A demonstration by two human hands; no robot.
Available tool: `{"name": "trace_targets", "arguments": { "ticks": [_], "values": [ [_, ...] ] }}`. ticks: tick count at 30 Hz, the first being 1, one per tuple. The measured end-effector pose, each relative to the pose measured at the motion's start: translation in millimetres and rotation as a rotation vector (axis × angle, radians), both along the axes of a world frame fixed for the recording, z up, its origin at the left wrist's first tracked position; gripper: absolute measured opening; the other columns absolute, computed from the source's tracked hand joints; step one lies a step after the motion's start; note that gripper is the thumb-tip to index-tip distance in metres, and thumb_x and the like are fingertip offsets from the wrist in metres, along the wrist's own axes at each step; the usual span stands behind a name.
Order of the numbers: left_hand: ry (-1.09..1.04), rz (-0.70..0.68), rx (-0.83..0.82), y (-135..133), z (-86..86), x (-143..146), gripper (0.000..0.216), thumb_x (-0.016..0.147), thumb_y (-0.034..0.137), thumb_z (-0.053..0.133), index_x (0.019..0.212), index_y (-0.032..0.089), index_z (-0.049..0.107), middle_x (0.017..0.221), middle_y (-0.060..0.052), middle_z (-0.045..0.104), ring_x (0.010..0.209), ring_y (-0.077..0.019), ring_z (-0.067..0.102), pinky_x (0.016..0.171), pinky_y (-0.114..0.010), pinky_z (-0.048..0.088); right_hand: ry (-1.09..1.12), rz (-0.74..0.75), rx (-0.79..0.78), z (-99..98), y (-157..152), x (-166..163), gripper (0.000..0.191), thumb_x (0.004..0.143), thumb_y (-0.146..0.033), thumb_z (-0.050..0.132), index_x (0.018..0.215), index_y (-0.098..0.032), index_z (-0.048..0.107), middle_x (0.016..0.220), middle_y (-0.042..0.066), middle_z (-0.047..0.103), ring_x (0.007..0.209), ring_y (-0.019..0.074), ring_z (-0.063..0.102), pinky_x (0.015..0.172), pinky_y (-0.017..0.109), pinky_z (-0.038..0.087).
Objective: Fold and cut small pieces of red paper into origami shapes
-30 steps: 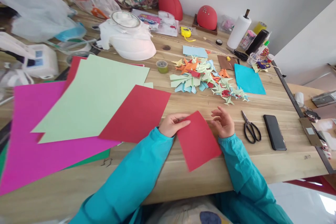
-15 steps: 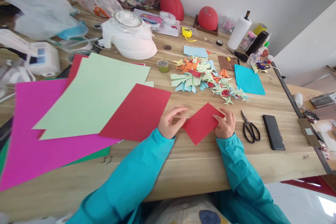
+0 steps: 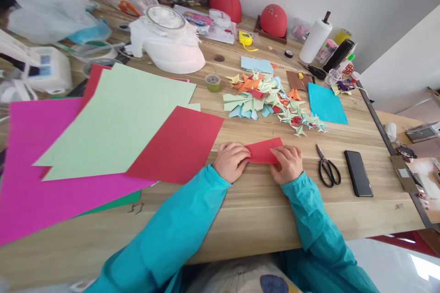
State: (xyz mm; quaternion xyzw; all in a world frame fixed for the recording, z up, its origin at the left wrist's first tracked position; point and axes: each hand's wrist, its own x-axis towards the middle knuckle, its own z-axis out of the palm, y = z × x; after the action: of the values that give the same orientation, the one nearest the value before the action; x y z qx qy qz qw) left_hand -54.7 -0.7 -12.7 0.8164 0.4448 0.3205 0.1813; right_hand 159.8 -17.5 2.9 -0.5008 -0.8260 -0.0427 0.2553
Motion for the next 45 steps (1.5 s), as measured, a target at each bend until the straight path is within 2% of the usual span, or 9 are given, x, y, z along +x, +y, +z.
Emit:
{"name": "trace_targets", "arguments": {
  "ticks": [4, 7, 12, 15, 18, 24, 30, 36, 45],
  "values": [
    [-0.021, 0.024, 0.017, -5, -0.1, 4, 0.016, 0.077, 0.024, 0.049, 0.081, 0.022, 0.064, 0.082, -0.004, 0.069, 0.088, -0.0229, 0.058, 0.082, -0.041, 0.032, 0.03, 0.02, -0.076, 1.4, -5, -9, 0.019, 0.074, -0.037, 0.059, 0.077, -0.019, 0.066, 0.077, 0.005, 0.067, 0.073, 0.0188, 0.055, 0.069, 0.033, 0.036],
    [-0.02, 0.029, 0.017, -9, -0.7, 9, 0.02, 0.078, 0.023, 0.048, 0.09, 0.02, 0.063, 0.084, -0.006, 0.069, 0.084, -0.0229, 0.058, 0.081, -0.04, 0.033, 0.068, -0.041, -0.105, 1.2, -7, -12, 0.028, 0.081, -0.035, 0.053, 0.06, -0.02, 0.063, 0.067, 0.004, 0.065, 0.066, 0.0155, 0.054, 0.065, 0.031, 0.035],
    [-0.037, 0.111, 0.056, -17, 4.4, 17, 0.031, 0.08, 0.02, 0.044, 0.107, 0.014, 0.056, 0.1, -0.013, 0.063, 0.093, -0.0257, 0.056, 0.08, -0.041, 0.037, 0.12, -0.092, -0.117, -2.1, -7, -13, 0.029, 0.083, -0.028, 0.05, 0.057, -0.019, 0.061, 0.068, 0.004, 0.064, 0.062, 0.0145, 0.051, 0.063, 0.03, 0.036],
    [0.045, 0.248, 0.201, -30, 10.9, 25, 0.031, 0.078, 0.017, 0.045, 0.107, 0.011, 0.057, 0.106, -0.017, 0.059, 0.093, -0.0276, 0.055, 0.077, -0.041, 0.041, 0.194, -0.133, -0.142, -6.4, -6, -15, 0.027, 0.083, -0.025, 0.048, 0.06, -0.018, 0.061, 0.068, 0.005, 0.062, 0.063, 0.0148, 0.05, 0.063, 0.029, 0.039],
    [0.13, 0.185, 0.294, -49, 13.4, 39, 0.03, 0.077, 0.014, 0.047, 0.103, 0.013, 0.06, 0.104, -0.014, 0.062, 0.097, -0.0274, 0.054, 0.081, -0.041, 0.042, 0.232, -0.161, -0.155, -10.1, -4, -16, 0.021, 0.081, -0.025, 0.049, 0.065, -0.017, 0.06, 0.066, 0.005, 0.058, 0.063, 0.0149, 0.05, 0.063, 0.029, 0.04],
    [0.335, 0.173, 0.062, -75, 6.8, 61, 0.054, 0.077, 0.037, 0.049, 0.122, 0.006, 0.049, 0.132, -0.019, 0.042, 0.127, -0.0355, 0.027, 0.102, -0.047, 0.025, 0.273, -0.202, -0.188, -12.4, -3, -17, 0.018, 0.08, -0.023, 0.049, 0.065, -0.016, 0.056, 0.069, 0.005, 0.055, 0.064, 0.0139, 0.05, 0.063, 0.028, 0.042],
    [0.367, 0.164, -0.028, -73, 4.6, 57, 0.064, 0.077, 0.046, 0.046, 0.126, 0.005, 0.045, 0.138, -0.018, 0.033, 0.131, -0.0361, 0.018, 0.105, -0.048, 0.018, 0.292, -0.239, -0.223, -10.3, -7, -19, 0.01, 0.078, -0.023, 0.051, 0.08, -0.015, 0.057, 0.073, 0.004, 0.057, 0.066, 0.0148, 0.052, 0.064, 0.029, 0.044],
    [0.356, 0.131, -0.041, -69, 3.6, 54, 0.066, 0.077, 0.05, 0.044, 0.128, 0.008, 0.042, 0.139, -0.016, 0.032, 0.131, -0.0336, 0.018, 0.107, -0.049, 0.014, 0.26, -0.2, -0.217, -5.3, -7, -20, 0.027, 0.081, -0.021, 0.048, 0.104, -0.014, 0.06, 0.078, 0.007, 0.059, 0.067, 0.0149, 0.054, 0.065, 0.029, 0.046],
    [0.336, 0.025, -0.003, -59, 4.2, 44, 0.067, 0.076, 0.05, 0.047, 0.127, 0.007, 0.044, 0.138, -0.017, 0.034, 0.131, -0.0328, 0.019, 0.106, -0.045, 0.019, 0.184, -0.201, -0.186, -7.2, -13, -21, 0.025, 0.079, -0.023, 0.052, 0.098, -0.016, 0.066, 0.077, 0.008, 0.056, 0.068, 0.0151, 0.054, 0.063, 0.029, 0.047]
  ]
}}
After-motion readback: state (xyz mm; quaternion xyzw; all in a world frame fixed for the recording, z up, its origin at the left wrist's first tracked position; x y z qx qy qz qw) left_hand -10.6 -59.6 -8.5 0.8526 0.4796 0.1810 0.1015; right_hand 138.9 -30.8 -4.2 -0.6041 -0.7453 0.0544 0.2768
